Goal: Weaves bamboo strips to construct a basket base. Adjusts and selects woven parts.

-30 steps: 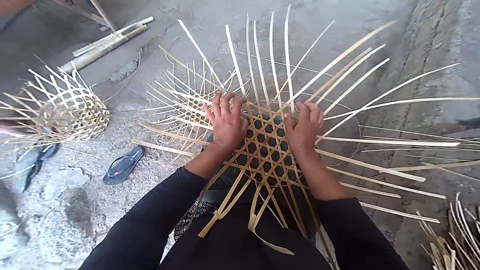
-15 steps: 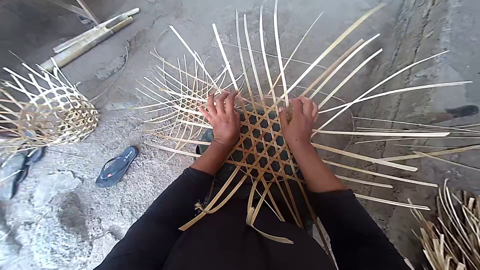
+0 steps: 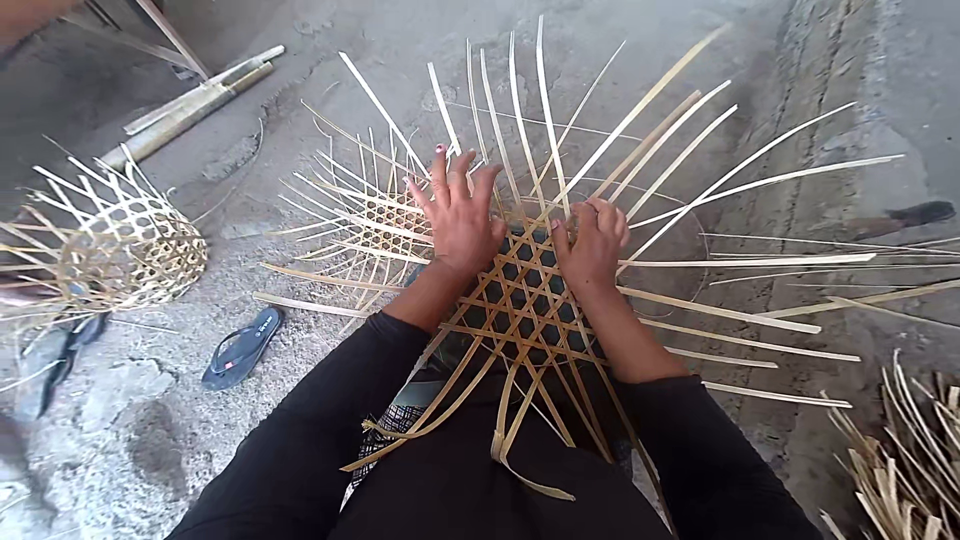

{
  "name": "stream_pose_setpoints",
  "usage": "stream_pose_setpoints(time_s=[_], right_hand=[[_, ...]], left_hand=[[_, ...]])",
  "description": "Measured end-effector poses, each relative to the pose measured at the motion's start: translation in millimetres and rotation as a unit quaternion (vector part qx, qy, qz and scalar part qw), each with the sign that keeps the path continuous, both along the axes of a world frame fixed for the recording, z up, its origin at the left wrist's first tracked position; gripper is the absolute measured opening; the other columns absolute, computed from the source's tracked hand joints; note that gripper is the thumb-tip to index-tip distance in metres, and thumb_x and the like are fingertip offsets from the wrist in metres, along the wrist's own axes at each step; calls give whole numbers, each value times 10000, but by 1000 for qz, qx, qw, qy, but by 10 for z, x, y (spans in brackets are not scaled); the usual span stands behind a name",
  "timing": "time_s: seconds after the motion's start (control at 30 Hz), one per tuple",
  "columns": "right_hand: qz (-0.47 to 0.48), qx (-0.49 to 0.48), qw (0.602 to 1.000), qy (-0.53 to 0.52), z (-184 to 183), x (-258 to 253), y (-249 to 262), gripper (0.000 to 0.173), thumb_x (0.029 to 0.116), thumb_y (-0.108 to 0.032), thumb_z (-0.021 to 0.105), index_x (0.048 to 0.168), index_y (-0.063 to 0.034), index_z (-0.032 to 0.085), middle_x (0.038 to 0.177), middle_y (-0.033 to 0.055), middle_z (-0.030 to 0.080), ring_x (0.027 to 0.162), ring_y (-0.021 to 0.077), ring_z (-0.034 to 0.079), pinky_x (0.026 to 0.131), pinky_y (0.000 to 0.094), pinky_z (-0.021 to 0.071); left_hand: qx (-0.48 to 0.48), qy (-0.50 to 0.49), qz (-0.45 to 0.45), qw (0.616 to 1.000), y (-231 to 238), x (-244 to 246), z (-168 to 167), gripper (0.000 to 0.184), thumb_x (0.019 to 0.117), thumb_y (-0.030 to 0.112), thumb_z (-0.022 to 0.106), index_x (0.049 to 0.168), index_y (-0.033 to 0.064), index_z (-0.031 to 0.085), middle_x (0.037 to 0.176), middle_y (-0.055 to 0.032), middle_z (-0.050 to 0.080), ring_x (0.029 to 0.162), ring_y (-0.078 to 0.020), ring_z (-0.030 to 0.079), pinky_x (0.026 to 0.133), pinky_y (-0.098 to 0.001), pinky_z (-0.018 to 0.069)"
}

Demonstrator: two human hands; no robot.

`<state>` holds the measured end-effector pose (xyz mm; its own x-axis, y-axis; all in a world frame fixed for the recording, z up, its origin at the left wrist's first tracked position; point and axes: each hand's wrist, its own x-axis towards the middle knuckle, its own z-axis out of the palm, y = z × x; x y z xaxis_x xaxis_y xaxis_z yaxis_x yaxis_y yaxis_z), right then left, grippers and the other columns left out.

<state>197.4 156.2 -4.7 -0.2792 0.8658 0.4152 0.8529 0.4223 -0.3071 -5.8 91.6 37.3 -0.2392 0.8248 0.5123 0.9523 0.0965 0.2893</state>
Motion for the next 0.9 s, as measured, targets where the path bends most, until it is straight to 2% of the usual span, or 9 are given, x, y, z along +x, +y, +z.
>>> stream_pose_setpoints(time_s=[0.1, 0.2, 0.27, 0.53, 0.67, 0.73, 0.8, 0.83, 0.9], right_hand=[[-4, 11, 1000, 5, 15, 15, 11, 471, 1030, -465, 531, 1278, -89, 666, 1394, 150, 584, 1340, 379, 496, 1103, 597, 361], [-6, 8, 1000, 7, 15, 45, 4, 473, 1032, -464, 530, 1291, -92, 662, 1392, 153, 588, 1344, 380, 497, 1116, 594, 353], [-3, 5, 1000, 12, 23, 51, -3, 470, 1031, -454, 535, 1281, -78, 667, 1375, 164, 599, 1335, 387, 508, 1115, 599, 358], [-6, -2, 1000, -3, 1, 33, 11, 477, 1038, -483, 511, 1291, -107, 660, 1394, 141, 596, 1362, 376, 489, 1116, 607, 344], [0, -12, 1000, 3, 17, 65, 21, 478, 1031, -482, 524, 1285, -104, 668, 1395, 144, 598, 1364, 383, 488, 1114, 609, 344], [19, -44, 998, 43, 75, 105, 36, 472, 1020, -466, 565, 1296, -98, 671, 1396, 154, 587, 1348, 386, 493, 1117, 605, 354], [54, -84, 988, 118, 218, 210, 21, 504, 1032, -417, 573, 1384, -58, 613, 1416, 199, 562, 1333, 379, 508, 1108, 566, 410], [64, -106, 979, 160, 314, 280, -13, 541, 1043, -402, 557, 1446, -41, 547, 1442, 217, 537, 1349, 357, 509, 1116, 522, 431], [64, -122, 963, 230, 433, 400, -90, 555, 1054, -378, 548, 1490, -38, 495, 1447, 205, 544, 1339, 278, 541, 1101, 426, 472]], left_hand=[[-21, -6, -3, 1000, 164, -32, -174, 591, 815, 211, 730, 1388, 270, 594, 1535, -113, 490, 1497, -503, 261, 1081, -851, 89], [24, -16, -22, 999, 183, -47, -312, 524, 862, 203, 672, 1381, 237, 606, 1480, -117, 546, 1465, -520, 311, 1062, -859, 119], [56, -17, -37, 998, 186, -55, -345, 532, 828, 194, 672, 1357, 223, 623, 1441, -118, 579, 1446, -523, 340, 1054, -858, 139], [21, -15, 5, 1000, 229, 43, -420, 505, 905, 119, 610, 1395, 241, 597, 1463, -127, 564, 1435, -554, 341, 1030, -858, 189], [13, -28, -16, 999, 239, 32, -384, 502, 904, 89, 607, 1375, 262, 617, 1492, -127, 534, 1461, -535, 309, 1055, -852, 154], [36, -47, -46, 997, 173, 13, -263, 487, 890, 91, 605, 1349, 251, 640, 1508, -111, 525, 1483, -497, 301, 1078, -841, 137], [47, -65, -120, 990, -7, 46, -88, 476, 879, 137, 626, 1349, 208, 647, 1522, -121, 516, 1499, -464, 299, 1105, -825, 142], [15, -70, -173, 982, -145, 98, -11, 500, 895, 186, 651, 1394, 188, 620, 1558, -125, 478, 1522, -441, 269, 1130, -817, 117], [-81, -20, -265, 961, -410, 252, -29, 599, 942, 358, 633, 1504, 181, 528, 1638, -114, 369, 1554, -392, 211, 1162, -790, 84]])
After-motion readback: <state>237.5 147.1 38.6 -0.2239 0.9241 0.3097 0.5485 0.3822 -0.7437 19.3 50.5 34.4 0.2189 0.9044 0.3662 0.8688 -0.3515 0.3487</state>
